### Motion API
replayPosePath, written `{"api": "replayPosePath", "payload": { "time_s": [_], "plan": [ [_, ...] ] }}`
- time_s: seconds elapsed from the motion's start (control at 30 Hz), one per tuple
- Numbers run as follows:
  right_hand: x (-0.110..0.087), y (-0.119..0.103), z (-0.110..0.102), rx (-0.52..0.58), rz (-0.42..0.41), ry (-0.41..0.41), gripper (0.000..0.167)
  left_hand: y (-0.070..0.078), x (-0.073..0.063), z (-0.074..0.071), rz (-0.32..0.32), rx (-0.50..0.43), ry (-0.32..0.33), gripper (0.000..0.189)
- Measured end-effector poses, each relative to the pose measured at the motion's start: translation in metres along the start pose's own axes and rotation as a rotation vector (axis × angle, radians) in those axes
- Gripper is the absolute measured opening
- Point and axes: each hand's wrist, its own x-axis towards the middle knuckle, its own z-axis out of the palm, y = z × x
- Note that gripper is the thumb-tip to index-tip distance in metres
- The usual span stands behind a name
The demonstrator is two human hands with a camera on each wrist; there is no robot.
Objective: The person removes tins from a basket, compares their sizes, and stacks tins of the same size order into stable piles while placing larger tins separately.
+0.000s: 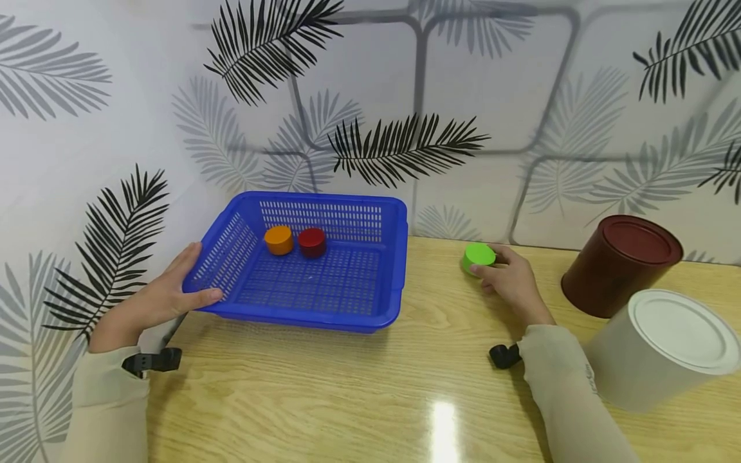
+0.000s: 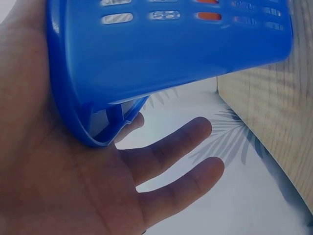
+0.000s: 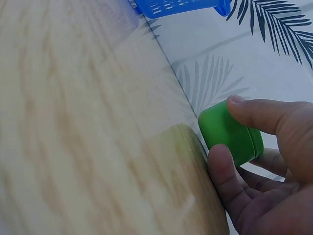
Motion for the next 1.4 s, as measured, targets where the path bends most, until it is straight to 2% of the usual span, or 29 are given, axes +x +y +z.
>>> {"api": "replayPosePath", "payload": {
  "time_s": [0.5, 0.73, 1.0, 1.4],
  "plan": [
    [0.002, 0.001, 0.001, -0.03, -0.004, -0.011, 0.069, -0.004, 0.0, 0.0, 0.006, -0.005, 0.009, 0.113],
    [0.002, 0.001, 0.001, -0.031, 0.008, -0.023, 0.071, -0.004, 0.002, 0.0, -0.012, 0.019, 0.006, 0.112],
    [0.002, 0.001, 0.002, -0.064, 0.013, -0.042, 0.083, -0.002, 0.001, 0.0, 0.005, -0.001, 0.015, 0.113],
    [-0.006, -0.011, -0.002, 0.035, -0.001, -0.056, 0.087, -0.002, 0.0, 0.0, 0.018, 0.002, 0.024, 0.113]
  ]
}}
